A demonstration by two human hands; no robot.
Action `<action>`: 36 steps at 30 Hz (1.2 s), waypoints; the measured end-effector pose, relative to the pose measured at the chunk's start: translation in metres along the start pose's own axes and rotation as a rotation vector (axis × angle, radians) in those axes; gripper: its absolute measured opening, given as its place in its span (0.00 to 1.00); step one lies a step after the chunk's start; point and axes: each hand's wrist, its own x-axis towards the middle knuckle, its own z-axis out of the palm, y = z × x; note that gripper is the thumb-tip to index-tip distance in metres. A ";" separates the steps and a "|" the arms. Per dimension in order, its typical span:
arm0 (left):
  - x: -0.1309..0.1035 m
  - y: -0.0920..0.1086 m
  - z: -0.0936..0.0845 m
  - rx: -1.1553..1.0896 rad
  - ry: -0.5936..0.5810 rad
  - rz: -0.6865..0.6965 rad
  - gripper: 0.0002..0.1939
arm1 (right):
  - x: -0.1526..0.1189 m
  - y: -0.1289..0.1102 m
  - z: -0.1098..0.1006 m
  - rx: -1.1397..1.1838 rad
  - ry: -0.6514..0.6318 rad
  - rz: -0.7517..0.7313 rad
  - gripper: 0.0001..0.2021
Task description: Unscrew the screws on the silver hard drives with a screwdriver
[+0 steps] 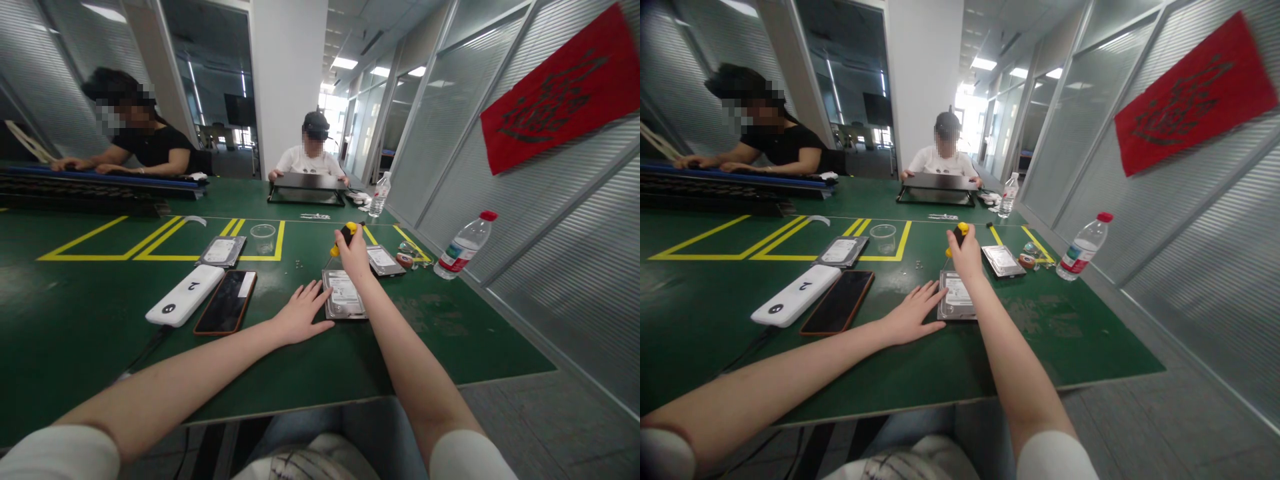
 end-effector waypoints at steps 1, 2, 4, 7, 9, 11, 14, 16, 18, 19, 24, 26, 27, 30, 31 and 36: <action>0.000 0.000 -0.001 0.003 -0.003 -0.001 0.40 | 0.000 0.000 0.000 -0.004 0.003 -0.004 0.19; 0.000 0.000 -0.001 0.007 -0.006 -0.002 0.40 | 0.000 0.000 -0.001 -0.013 0.003 -0.007 0.19; 0.000 0.001 -0.002 0.014 -0.015 -0.004 0.40 | -0.001 -0.001 -0.001 -0.034 -0.006 -0.003 0.19; 0.000 0.002 -0.003 0.016 -0.022 -0.007 0.40 | -0.002 -0.003 -0.002 -0.040 -0.024 0.003 0.19; 0.000 0.002 -0.003 0.013 -0.019 -0.007 0.40 | -0.002 -0.004 -0.002 -0.041 -0.029 0.001 0.19; 0.000 0.002 -0.003 0.012 -0.018 -0.010 0.40 | -0.002 -0.004 -0.002 -0.051 -0.034 0.000 0.19; 0.000 0.003 -0.004 0.014 -0.027 -0.014 0.40 | -0.001 -0.004 -0.002 -0.047 -0.032 -0.001 0.19; 0.000 0.003 -0.004 0.016 -0.031 -0.011 0.40 | -0.001 -0.003 -0.002 -0.036 -0.018 -0.003 0.20; 0.000 0.003 -0.004 0.018 -0.030 -0.009 0.40 | -0.001 -0.001 -0.001 -0.033 -0.004 -0.009 0.20; 0.000 0.003 -0.004 0.020 -0.027 -0.010 0.40 | -0.001 0.000 0.000 -0.033 0.000 -0.014 0.20; 0.000 0.001 0.000 0.022 -0.011 -0.003 0.40 | 0.002 0.007 0.001 -0.012 0.018 -0.040 0.19; 0.000 -0.001 0.002 0.019 0.002 0.007 0.40 | 0.005 0.008 0.001 0.000 0.030 -0.085 0.17; 0.000 -0.001 0.002 0.018 0.007 0.010 0.40 | 0.006 0.009 0.001 0.016 0.033 -0.109 0.16; 0.001 -0.001 0.001 0.021 0.000 0.006 0.40 | 0.008 0.008 0.002 0.139 0.011 -0.112 0.17; 0.001 0.000 0.001 0.024 -0.008 0.001 0.40 | 0.007 0.007 0.003 0.203 -0.009 -0.090 0.20; 0.001 0.002 -0.003 0.024 -0.030 -0.009 0.40 | 0.005 0.005 0.009 0.437 -0.080 -0.015 0.18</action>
